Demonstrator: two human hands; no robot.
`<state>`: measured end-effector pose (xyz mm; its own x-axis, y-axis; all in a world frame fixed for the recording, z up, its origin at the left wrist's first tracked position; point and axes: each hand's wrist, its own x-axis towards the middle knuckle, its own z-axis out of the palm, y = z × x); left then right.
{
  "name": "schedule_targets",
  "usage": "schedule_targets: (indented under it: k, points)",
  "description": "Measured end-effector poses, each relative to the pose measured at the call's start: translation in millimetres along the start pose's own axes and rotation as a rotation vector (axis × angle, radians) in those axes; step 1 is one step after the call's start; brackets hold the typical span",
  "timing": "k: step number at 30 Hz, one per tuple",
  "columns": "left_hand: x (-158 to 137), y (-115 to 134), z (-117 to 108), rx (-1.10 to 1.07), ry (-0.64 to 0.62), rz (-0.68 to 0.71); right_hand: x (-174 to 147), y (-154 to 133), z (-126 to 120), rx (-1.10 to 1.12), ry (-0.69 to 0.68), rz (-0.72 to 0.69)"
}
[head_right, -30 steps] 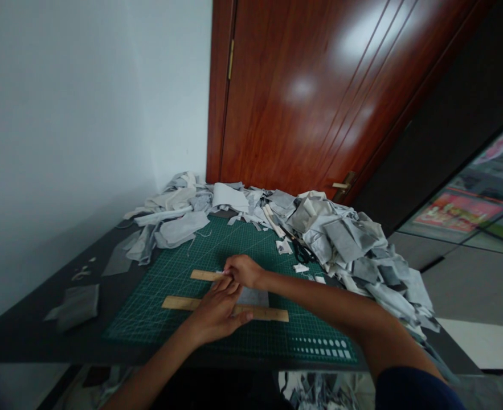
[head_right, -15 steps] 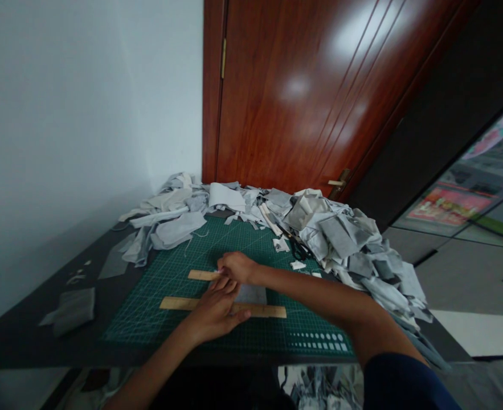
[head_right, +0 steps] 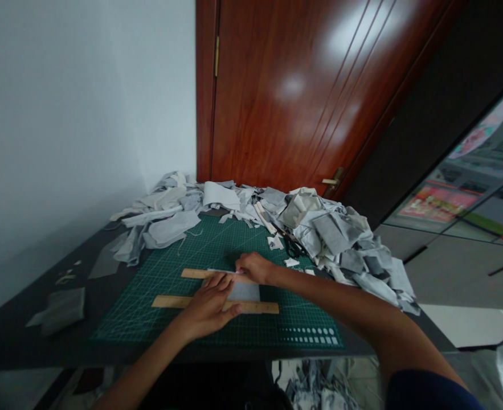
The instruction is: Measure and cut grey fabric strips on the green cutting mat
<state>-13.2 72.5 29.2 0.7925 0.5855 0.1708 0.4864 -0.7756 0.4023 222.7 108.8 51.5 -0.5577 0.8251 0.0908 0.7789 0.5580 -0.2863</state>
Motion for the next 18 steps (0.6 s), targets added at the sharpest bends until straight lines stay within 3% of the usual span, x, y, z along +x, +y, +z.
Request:
schedule_targets:
  k: [9,18]
  points:
    - [2.9,-6.7,7.3,-0.001,-0.007,0.003,-43.5,18.9,-7.8,0.001,0.004,0.052]
    - [2.4,0.3,-3.2,-0.001,-0.048,-0.015,-63.4,20.3,-9.4,0.092,0.071,0.113]
